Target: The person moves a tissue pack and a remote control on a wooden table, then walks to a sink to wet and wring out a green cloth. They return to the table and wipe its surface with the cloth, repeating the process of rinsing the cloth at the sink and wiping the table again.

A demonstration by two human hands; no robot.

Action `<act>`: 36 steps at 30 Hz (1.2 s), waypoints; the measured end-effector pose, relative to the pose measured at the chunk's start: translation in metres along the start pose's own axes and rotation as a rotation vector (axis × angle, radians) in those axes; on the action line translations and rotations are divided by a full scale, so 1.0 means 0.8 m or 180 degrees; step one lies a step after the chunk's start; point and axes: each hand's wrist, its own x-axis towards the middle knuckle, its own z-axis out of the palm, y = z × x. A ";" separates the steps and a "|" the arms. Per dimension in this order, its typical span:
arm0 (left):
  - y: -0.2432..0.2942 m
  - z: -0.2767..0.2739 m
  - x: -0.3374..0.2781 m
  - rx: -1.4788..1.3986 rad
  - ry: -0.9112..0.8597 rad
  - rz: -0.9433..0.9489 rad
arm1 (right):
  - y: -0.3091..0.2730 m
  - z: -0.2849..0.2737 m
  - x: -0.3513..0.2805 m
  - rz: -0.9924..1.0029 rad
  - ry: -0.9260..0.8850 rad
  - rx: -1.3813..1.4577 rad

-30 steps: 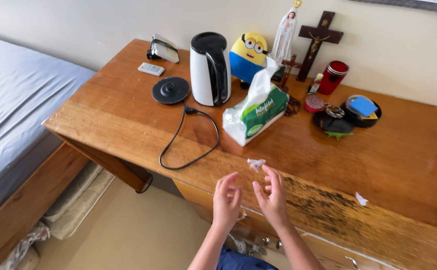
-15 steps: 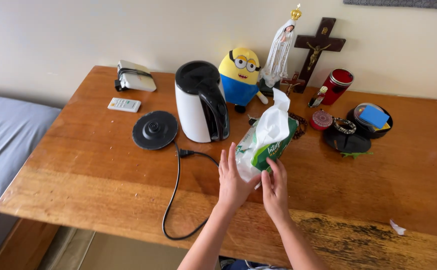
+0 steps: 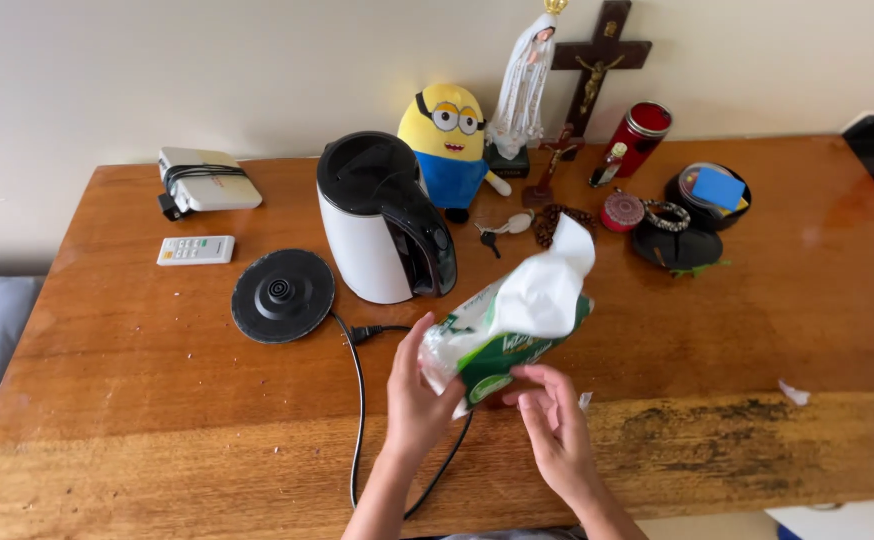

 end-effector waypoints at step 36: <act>-0.115 -0.316 -0.070 0.0145 0.1358 0.1291 | -0.086 0.240 0.079 -0.1028 -0.0374 -0.0768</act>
